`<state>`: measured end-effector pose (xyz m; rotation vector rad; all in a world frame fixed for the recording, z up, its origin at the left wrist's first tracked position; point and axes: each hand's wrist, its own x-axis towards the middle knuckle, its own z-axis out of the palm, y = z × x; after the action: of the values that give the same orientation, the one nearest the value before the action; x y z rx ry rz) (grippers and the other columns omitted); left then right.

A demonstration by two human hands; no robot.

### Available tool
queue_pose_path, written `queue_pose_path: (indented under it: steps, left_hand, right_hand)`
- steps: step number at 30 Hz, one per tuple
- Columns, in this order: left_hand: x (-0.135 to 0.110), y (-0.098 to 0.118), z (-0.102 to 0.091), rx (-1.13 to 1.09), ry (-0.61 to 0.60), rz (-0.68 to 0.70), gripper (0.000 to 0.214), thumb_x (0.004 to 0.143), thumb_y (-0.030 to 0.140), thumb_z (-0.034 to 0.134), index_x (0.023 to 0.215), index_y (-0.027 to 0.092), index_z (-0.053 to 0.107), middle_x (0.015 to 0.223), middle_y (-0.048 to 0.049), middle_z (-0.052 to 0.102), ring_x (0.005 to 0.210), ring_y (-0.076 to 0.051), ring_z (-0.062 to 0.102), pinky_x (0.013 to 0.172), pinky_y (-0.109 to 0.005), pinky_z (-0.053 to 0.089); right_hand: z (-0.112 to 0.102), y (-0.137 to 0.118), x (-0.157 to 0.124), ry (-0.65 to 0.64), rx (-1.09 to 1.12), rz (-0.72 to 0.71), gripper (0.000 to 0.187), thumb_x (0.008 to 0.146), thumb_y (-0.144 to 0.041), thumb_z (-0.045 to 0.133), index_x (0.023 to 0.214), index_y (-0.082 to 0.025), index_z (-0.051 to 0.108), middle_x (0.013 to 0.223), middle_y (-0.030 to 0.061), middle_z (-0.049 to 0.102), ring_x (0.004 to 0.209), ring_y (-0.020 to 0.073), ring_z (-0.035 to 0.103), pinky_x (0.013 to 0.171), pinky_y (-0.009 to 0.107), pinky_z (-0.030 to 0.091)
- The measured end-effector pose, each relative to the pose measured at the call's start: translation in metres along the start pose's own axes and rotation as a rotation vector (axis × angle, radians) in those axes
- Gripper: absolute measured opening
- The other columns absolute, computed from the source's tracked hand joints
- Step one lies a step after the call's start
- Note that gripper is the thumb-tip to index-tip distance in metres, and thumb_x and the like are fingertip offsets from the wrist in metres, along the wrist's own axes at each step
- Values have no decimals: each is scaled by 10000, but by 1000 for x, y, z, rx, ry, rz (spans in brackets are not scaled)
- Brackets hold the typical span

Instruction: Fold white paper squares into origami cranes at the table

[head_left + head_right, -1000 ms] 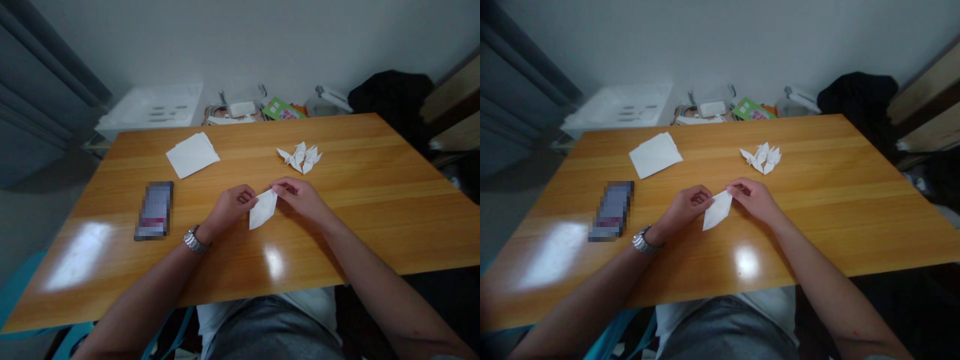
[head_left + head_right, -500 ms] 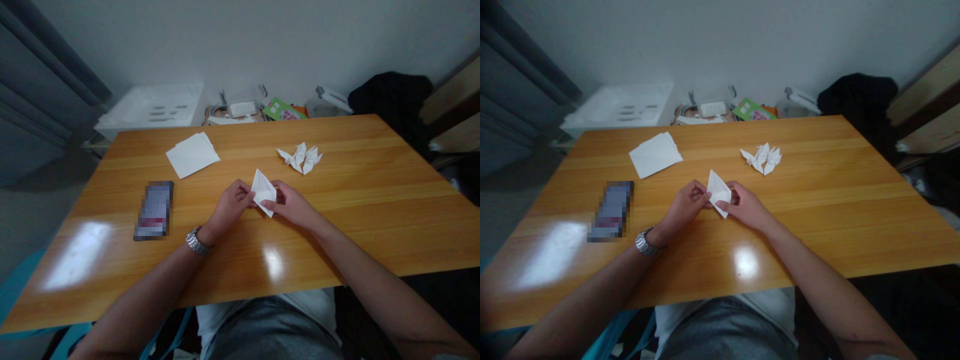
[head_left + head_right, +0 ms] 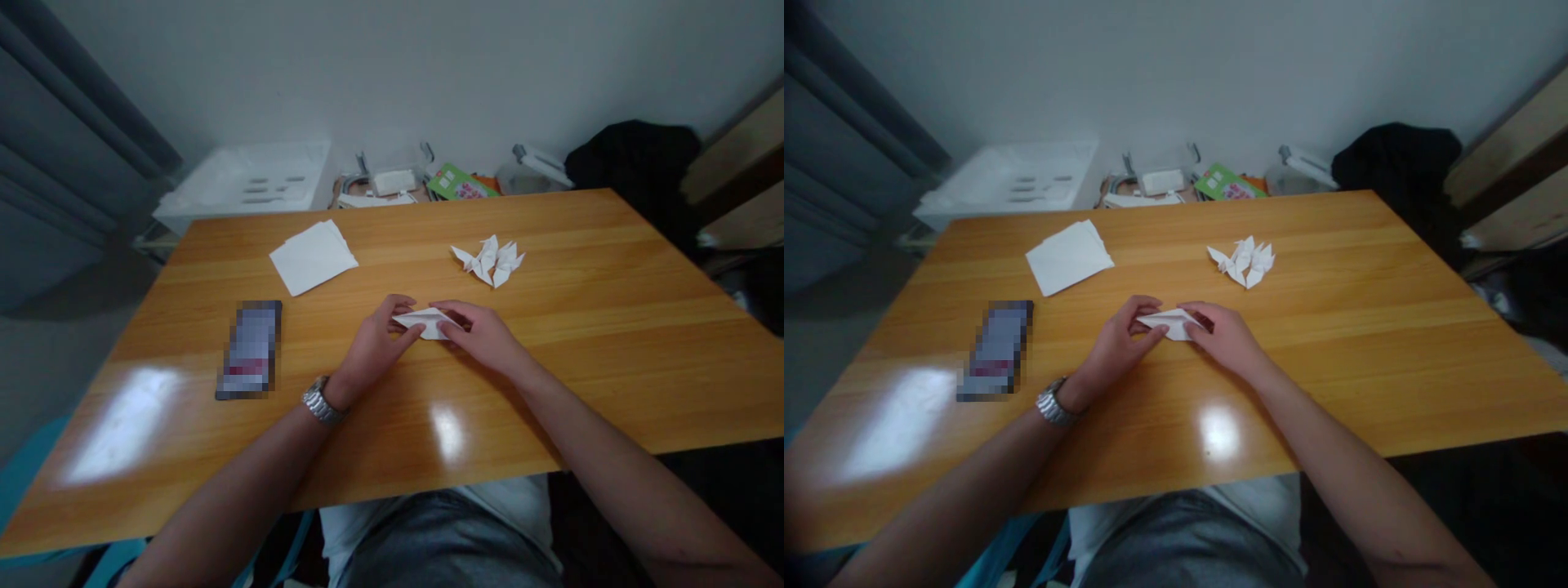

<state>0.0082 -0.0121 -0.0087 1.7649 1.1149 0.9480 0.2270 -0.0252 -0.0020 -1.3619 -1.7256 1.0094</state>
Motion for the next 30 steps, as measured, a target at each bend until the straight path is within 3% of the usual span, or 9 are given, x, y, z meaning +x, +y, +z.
queue_pose_path:
  steps: [4, 11, 20, 26, 30]
  left_hand:
    - [-1, 3, -3, 36, -78, -6, 297, 961, 345, 641, 1227, 214, 618, 1124, -61, 741, 1050, -191, 717, 880, -293, 586]
    - [0, 2, -2, 86, -103, 21, 199, 971, 271, 594, 1130, 210, 698, 1044, -36, 762, 935, -168, 719, 851, -268, 563]
    - [0, 4, -2, -1, -109, 24, 236, 957, 220, 561, 1150, 193, 694, 1092, -45, 746, 961, -162, 700, 840, -256, 574]
    - [0, 5, -4, -42, -93, 42, 240, 961, 228, 571, 1152, 187, 710, 1110, -57, 740, 957, -157, 695, 833, -247, 579]
    - [0, 9, -5, -47, -83, 32, 244, 961, 252, 594, 1154, 186, 728, 1124, -71, 748, 978, -171, 698, 863, -265, 582]
  right_hand:
    - [1, -4, -1, -46, -32, -21, 312, 927, -259, 601, 1197, -216, 751, 1256, 79, 753, 1130, 247, 706, 1034, 404, 509]
    - [2, -4, -1, -69, -20, -45, 285, 912, -207, 591, 1143, -217, 758, 1167, 69, 779, 1055, 233, 724, 959, 373, 533]
    - [-1, -5, 0, -25, -16, -61, 332, 845, -129, 579, 1107, -231, 756, 1129, 52, 778, 1055, 236, 709, 968, 381, 522]
    - [-1, -5, -1, -29, 139, 3, 369, 841, -177, 591, 1180, -228, 726, 1145, 64, 760, 949, 227, 721, 783, 345, 588]
    - [-3, -6, -1, 7, 163, -15, 360, 831, -189, 613, 1169, -230, 731, 1145, 62, 758, 981, 224, 714, 786, 326, 588]
